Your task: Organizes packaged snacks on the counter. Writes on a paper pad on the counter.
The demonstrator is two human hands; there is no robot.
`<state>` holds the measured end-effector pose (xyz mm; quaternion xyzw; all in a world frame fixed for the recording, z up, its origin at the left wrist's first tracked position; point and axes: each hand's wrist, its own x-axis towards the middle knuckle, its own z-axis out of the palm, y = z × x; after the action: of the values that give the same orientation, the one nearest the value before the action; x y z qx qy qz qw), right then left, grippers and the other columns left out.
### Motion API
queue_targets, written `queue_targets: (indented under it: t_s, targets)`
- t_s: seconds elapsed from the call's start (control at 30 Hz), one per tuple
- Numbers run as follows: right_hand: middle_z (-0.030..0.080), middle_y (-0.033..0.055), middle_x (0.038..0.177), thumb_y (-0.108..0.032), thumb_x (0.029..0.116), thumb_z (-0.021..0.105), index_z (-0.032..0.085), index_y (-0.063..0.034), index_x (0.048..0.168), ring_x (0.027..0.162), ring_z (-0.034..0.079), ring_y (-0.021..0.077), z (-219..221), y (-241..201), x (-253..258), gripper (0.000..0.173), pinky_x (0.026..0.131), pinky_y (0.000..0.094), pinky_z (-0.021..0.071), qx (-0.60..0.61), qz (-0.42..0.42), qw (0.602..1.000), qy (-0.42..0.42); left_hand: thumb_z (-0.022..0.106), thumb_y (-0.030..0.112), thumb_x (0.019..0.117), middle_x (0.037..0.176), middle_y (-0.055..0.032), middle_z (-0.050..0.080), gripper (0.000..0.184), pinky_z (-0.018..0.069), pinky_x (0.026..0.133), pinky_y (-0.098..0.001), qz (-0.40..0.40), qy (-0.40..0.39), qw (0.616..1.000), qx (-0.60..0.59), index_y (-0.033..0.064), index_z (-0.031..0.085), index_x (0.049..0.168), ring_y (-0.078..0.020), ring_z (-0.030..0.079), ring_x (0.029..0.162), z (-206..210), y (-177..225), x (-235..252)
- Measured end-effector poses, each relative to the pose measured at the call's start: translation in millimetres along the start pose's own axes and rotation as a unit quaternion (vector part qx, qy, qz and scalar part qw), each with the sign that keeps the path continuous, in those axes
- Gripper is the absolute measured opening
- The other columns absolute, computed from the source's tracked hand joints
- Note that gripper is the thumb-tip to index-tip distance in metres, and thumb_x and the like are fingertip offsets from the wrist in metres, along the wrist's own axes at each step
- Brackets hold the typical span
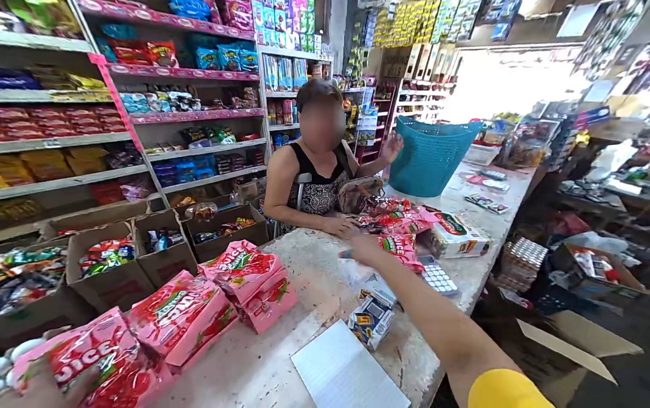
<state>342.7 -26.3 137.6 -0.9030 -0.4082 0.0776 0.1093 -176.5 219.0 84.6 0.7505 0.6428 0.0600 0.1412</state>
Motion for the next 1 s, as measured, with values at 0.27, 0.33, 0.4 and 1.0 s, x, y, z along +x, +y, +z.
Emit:
queue_targets:
  t_s: [0.27, 0.33, 0.4, 1.0]
  targets:
    - [0.039, 0.0300, 0.157, -0.025, 0.0857, 0.080, 0.037, -0.0124, 0.159, 0.141, 0.041, 0.0529, 12.8, 137.7, 0.5, 0.085, 0.107, 0.0726, 0.0380, -0.100, 0.089, 0.991, -0.012, 0.063, 0.046, 0.0993, 0.149, -0.0434, 0.036, 0.083, 0.0399, 0.101, -0.0753, -0.003, 0.020, 0.998, -0.067, 0.0040, 0.026, 0.160, -0.0640, 0.044, 0.130, -0.3, 5.9, -6.7]
    - [0.044, 0.0291, 0.153, -0.022, 0.0886, 0.075, 0.044, -0.0119, 0.155, 0.137, 0.047, 0.0519, 10.5, 131.4, 0.3, 0.073, 0.104, 0.0733, 0.0407, -0.130, 0.088, 0.988, -0.003, 0.063, 0.046, 0.0997, 0.151, -0.0421, 0.035, 0.083, 0.0396, 0.102, -0.0745, -0.014, 0.016, 0.998, -0.064, 0.0045, 0.025, 0.161, -0.0635, 0.043, 0.132, -2.8, 8.5, -9.1]
    - [0.049, 0.0301, 0.148, -0.017, 0.0905, 0.071, 0.050, -0.0108, 0.150, 0.133, 0.050, 0.0520, 2.0, 114.4, -1.6, 0.064, 0.101, 0.0747, 0.0405, -0.157, 0.091, 0.983, -0.004, 0.061, 0.047, 0.1001, 0.152, -0.0411, 0.034, 0.084, 0.0403, 0.102, -0.0735, -0.020, 0.006, 0.998, -0.053, 0.0053, 0.023, 0.161, -0.0625, 0.044, 0.132, -7.0, 10.1, -10.2]
    - [0.073, 0.0110, 0.095, -0.009, 0.0921, 0.071, 0.070, 0.0028, 0.105, 0.085, 0.070, 0.0134, -53.2, -229.7, -100.2, 0.018, 0.080, 0.0345, 0.0594, 0.351, -0.391, 0.842, 0.123, 0.052, 0.064, 0.0957, 0.142, -0.0046, 0.057, 0.085, 0.0555, 0.098, -0.0365, 0.281, -0.087, 0.748, -0.595, 0.0101, 0.028, 0.157, -0.0137, 0.061, 0.124, -18.2, 83.2, -73.1]
